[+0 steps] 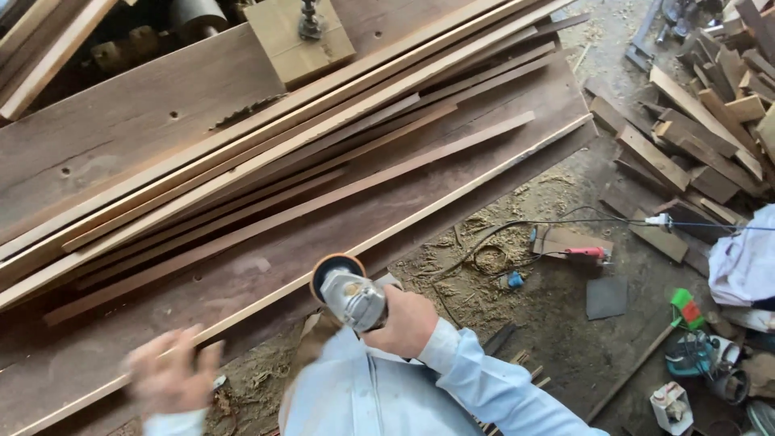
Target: Sanding long thin wood strips using a handheld power sander on a workbench.
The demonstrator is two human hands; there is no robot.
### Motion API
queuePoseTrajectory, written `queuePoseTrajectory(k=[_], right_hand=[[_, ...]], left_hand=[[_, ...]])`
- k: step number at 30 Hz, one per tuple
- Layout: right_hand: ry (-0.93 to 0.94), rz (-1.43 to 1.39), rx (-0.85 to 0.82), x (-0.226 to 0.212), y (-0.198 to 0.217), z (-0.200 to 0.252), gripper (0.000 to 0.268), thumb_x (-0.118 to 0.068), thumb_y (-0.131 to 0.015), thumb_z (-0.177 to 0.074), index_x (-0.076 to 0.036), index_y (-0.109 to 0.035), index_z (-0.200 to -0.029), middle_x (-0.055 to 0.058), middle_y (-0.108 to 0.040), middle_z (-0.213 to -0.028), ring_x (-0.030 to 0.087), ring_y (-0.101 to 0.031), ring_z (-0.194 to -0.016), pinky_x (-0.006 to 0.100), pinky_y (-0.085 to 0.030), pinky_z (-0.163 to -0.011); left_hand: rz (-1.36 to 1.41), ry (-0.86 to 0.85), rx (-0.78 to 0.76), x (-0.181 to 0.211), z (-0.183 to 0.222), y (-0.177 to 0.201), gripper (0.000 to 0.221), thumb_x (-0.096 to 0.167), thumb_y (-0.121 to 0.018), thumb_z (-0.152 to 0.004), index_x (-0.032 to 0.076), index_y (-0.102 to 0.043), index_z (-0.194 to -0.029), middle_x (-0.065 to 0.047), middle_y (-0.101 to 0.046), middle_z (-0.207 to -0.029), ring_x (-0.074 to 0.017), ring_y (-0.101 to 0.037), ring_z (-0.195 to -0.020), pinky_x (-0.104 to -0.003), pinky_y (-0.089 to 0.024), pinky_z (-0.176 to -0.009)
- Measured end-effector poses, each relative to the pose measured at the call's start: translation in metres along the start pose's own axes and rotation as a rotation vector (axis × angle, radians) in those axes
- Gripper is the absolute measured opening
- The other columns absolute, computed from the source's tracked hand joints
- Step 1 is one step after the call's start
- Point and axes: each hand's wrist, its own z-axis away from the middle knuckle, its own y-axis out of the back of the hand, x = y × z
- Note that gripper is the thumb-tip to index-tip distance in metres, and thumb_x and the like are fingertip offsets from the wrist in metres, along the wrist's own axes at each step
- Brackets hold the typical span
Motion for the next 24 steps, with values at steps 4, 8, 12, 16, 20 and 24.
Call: queuePoseTrajectory(k=[4, 8, 12, 16, 20, 24], right_hand=[[0.039, 0.031, 0.01, 0.012, -0.004, -0.011, 0.054, -0.051, -0.073, -0.065, -0.014, -0.062, -0.103, 0.007, -0.073, -0.099, 0.031, -0.071, -0.087, 0.044, -0.058, -0.075], [-0.086, 0.001, 0.017, 0.036, 0.034, -0.019, 0.057, -0.055, -0.074, -0.07, -0.014, -0.063, -0.108, 0.005, -0.077, -0.091, 0.025, -0.075, -0.079, 0.039, -0.061, -0.072], [-0.376, -0.263, 0.085, 0.055, 0.119, -0.011, 0.033, -0.032, -0.079, -0.077, -0.018, -0.071, -0.106, 0.001, -0.077, -0.085, 0.014, -0.068, -0.059, 0.028, -0.06, -0.056], [-0.518, -0.412, 0.249, 0.128, 0.188, -0.024, 0.024, -0.025, -0.075, -0.075, -0.009, -0.076, -0.093, 0.008, -0.072, -0.077, 0.02, -0.065, -0.056, 0.035, -0.06, -0.046], [-0.542, -0.511, 0.482, 0.243, 0.244, -0.053, 0.037, -0.028, -0.077, -0.079, -0.004, -0.072, -0.107, 0.014, -0.075, -0.094, 0.024, -0.068, -0.079, 0.036, -0.054, -0.072], [-0.54, -0.474, 0.652, 0.322, 0.282, -0.073, 0.043, -0.038, -0.079, -0.071, -0.01, -0.075, -0.104, 0.007, -0.068, -0.095, 0.02, -0.059, -0.084, 0.038, -0.047, -0.074]], left_hand=[[0.122, 0.08, 0.071, 0.053, 0.0, -0.065, 0.045, 0.055, -0.068, -0.091, 0.013, -0.078, -0.101, -0.011, -0.067, -0.108, -0.0278, -0.053, -0.102, -0.041, -0.042, -0.097], [0.099, 0.228, 0.046, 0.04, 0.023, -0.098, 0.043, 0.062, -0.074, -0.086, 0.018, -0.077, -0.09, -0.003, -0.066, -0.105, -0.0268, -0.057, -0.107, -0.043, -0.032, -0.106], [0.108, 0.226, 0.027, 0.036, 0.028, -0.097, 0.041, 0.06, -0.077, -0.085, 0.019, -0.076, -0.09, -0.002, -0.067, -0.103, -0.0265, -0.059, -0.106, -0.041, -0.031, -0.108], [0.155, 0.272, -0.002, 0.039, 0.029, -0.092, 0.044, 0.057, -0.079, -0.083, 0.015, -0.077, -0.094, -0.006, -0.066, -0.104, -0.0269, -0.057, -0.106, -0.045, -0.031, -0.113], [0.219, 0.273, -0.006, 0.046, 0.021, -0.082, 0.034, 0.048, -0.085, -0.083, 0.018, -0.076, -0.098, -0.002, -0.063, -0.109, -0.0286, -0.059, -0.108, -0.042, -0.029, -0.113], [0.232, 0.31, -0.013, 0.049, 0.021, -0.081, 0.036, 0.047, -0.083, -0.083, 0.016, -0.077, -0.101, -0.003, -0.062, -0.109, -0.0274, -0.058, -0.105, -0.042, -0.032, -0.115]])
